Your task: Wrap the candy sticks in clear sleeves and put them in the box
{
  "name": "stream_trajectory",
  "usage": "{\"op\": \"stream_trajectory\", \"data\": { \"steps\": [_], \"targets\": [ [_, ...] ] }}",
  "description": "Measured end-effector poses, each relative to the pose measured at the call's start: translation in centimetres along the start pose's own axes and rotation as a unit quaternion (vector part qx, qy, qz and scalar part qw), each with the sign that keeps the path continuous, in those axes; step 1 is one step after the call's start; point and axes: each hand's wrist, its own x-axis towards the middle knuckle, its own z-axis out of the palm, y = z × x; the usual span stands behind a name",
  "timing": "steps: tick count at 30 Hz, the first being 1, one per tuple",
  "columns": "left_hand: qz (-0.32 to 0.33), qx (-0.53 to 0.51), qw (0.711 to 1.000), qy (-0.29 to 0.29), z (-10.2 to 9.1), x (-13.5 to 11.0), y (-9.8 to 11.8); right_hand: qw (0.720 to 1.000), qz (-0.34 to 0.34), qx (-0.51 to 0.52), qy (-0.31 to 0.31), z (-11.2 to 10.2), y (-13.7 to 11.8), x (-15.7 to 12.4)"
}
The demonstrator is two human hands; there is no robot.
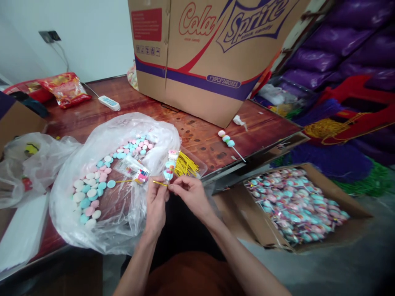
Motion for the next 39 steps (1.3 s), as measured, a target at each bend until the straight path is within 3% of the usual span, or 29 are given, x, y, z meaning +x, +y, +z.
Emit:
{"op": "stream_trajectory", "data": {
  "steps": [4,9,13,18,20,23,31,34,39],
  "targets": [
    [-0.004,0.003,1.0,-0.029,0.0,-0.1,0.0,1.0,0.013,0.022,0.01,-0.2,0.1,0.4],
    [-0.019,-0.003,1.0,-0.022,0.6,0.2,0.5,0.999,-0.035,-0.019,0.006,-0.3,0.2,0.0],
    [-0.132,-0.073,0.988,-0.04,1.0,0.3,1.8,0.998,-0.062,0.013,-0.019,-0.5,0.2,-0.6],
    [-0.299,-0.092,0.945,-0.093,1.0,0.0,3.3,0.985,-0.137,-0.017,-0.102,-2.1,-0.8,-0.6],
    [-0.289,-0.05,0.951,-0.099,1.2,-0.3,3.3,0.978,-0.168,-0.06,-0.112,-2.7,-1.1,-0.6],
    [-0.208,0.017,0.975,-0.071,1.9,-0.7,2.8,0.972,-0.194,-0.105,-0.087,-2.8,-1.0,-0.9],
    [-0.03,0.108,0.993,-0.036,2.5,-1.6,0.5,0.977,-0.133,-0.168,0.005,-2.0,-0.2,-2.1],
    [-0.051,0.105,0.993,-0.029,2.1,-1.6,0.0,0.972,-0.149,-0.181,0.024,-2.4,-0.3,-2.1],
    [-0.177,-0.05,0.983,-0.017,2.4,-0.6,0.6,0.983,-0.112,-0.139,0.035,-3.0,-0.1,-2.1]
  ]
}}
